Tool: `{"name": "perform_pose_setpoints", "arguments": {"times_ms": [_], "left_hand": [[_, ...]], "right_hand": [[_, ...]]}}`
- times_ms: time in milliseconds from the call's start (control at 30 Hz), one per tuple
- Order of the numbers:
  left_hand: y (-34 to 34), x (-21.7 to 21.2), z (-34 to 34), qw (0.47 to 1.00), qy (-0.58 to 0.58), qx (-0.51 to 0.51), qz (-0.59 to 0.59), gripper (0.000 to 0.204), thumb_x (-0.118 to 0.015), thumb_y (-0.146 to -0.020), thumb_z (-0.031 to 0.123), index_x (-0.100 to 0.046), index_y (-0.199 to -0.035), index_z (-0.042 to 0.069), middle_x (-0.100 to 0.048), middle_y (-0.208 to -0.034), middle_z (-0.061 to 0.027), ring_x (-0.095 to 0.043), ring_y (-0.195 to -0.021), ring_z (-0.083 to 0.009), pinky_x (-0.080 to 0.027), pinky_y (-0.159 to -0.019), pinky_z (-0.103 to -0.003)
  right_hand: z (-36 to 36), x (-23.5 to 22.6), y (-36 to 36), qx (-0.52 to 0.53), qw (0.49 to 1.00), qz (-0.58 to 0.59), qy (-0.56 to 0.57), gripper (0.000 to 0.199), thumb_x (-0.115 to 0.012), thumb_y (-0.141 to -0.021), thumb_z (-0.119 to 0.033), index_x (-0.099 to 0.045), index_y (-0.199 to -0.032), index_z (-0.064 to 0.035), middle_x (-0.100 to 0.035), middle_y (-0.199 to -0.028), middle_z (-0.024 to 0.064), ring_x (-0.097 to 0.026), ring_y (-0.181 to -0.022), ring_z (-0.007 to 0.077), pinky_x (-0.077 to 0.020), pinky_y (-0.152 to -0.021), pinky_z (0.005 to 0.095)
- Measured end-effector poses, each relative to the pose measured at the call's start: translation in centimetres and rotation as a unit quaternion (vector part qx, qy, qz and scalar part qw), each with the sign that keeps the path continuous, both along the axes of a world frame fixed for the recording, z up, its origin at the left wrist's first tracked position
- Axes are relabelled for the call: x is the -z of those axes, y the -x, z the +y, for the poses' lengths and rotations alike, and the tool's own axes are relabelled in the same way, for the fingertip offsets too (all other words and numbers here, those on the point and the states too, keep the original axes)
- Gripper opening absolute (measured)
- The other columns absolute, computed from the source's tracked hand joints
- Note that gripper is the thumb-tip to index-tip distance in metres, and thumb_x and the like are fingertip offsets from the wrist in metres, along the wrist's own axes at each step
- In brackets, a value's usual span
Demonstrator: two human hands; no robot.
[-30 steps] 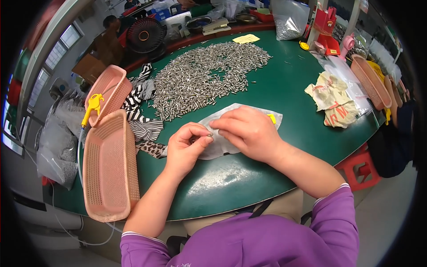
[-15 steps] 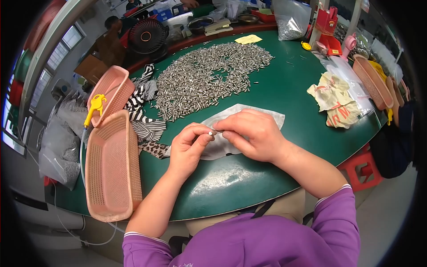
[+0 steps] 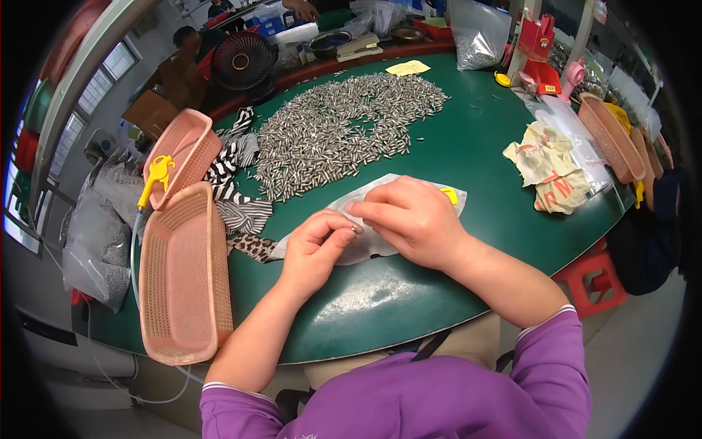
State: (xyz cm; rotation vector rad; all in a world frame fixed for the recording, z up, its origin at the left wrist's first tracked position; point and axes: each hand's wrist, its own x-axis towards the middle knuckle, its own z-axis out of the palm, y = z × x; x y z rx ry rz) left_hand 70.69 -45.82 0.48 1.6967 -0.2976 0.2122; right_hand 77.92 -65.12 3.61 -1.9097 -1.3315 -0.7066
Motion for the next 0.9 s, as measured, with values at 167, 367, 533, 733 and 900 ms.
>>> {"name": "perform_pose_setpoints", "arguments": {"times_ms": [167,367,533,733,900], "left_hand": [[0.4,0.0,0.3,0.986,0.110,0.016,0.122,0.012,-0.054,-0.096,0.016,-0.060,-0.097,0.006,-0.060,-0.087,-0.0013,-0.049,-0.069,-0.0049,-0.040,-0.062,-0.019],[-0.3,0.3,-0.2,0.967,0.214,0.017,0.137,0.019,-0.042,-0.101,0.021,-0.053,-0.101,0.006,-0.055,-0.083,-0.0018,-0.035,-0.054,-0.0041,-0.029,-0.047,-0.019],[-0.4,0.2,-0.3,0.947,0.273,-0.003,0.170,0.020,-0.039,-0.101,0.021,-0.050,-0.102,0.005,-0.053,-0.083,-0.0037,-0.036,-0.054,-0.0062,-0.029,-0.046,-0.020],[-0.3,0.3,-0.5,0.934,0.306,-0.039,0.182,0.022,-0.039,-0.100,0.021,-0.049,-0.107,0.003,-0.053,-0.088,-0.0053,-0.037,-0.057,-0.0067,-0.029,-0.045,-0.020],[-0.5,1.0,-0.4,0.919,0.340,-0.024,0.199,0.022,-0.043,-0.099,0.023,-0.049,-0.108,0.004,-0.054,-0.088,-0.0027,-0.038,-0.055,-0.0039,-0.028,-0.042,-0.019]], "right_hand": [[0.2,0.4,-1.0,0.027,0.998,0.029,-0.040,0.025,-0.068,-0.078,-0.007,-0.067,-0.103,-0.0108,-0.062,-0.083,0.0053,-0.060,-0.075,0.0238,-0.0488,-0.064,0.0342],[-0.1,0.8,-1.1,0.078,0.990,0.116,0.007,0.017,-0.072,-0.077,-0.018,-0.059,-0.082,-0.0097,-0.059,-0.078,0.0036,-0.060,-0.073,0.0247,-0.0490,-0.062,0.0356],[-0.1,1.4,-1.9,0.134,0.984,0.113,0.026,0.012,-0.070,-0.075,-0.011,-0.059,-0.080,-0.0097,-0.060,-0.081,0.0025,-0.062,-0.072,0.0252,-0.0496,-0.061,0.0354],[0.8,1.3,-2.4,0.146,0.975,0.153,0.073,0.026,-0.062,-0.074,-0.003,-0.067,-0.095,-0.0161,-0.062,-0.097,0.0036,-0.064,-0.085,0.0247,-0.0524,-0.073,0.0362],[3.9,0.5,-5.4,0.172,0.953,0.131,0.210,0.024,-0.066,-0.077,-0.014,-0.068,-0.101,-0.0132,-0.063,-0.099,0.0061,-0.063,-0.090,0.0277,-0.0511,-0.077,0.0382]]}}
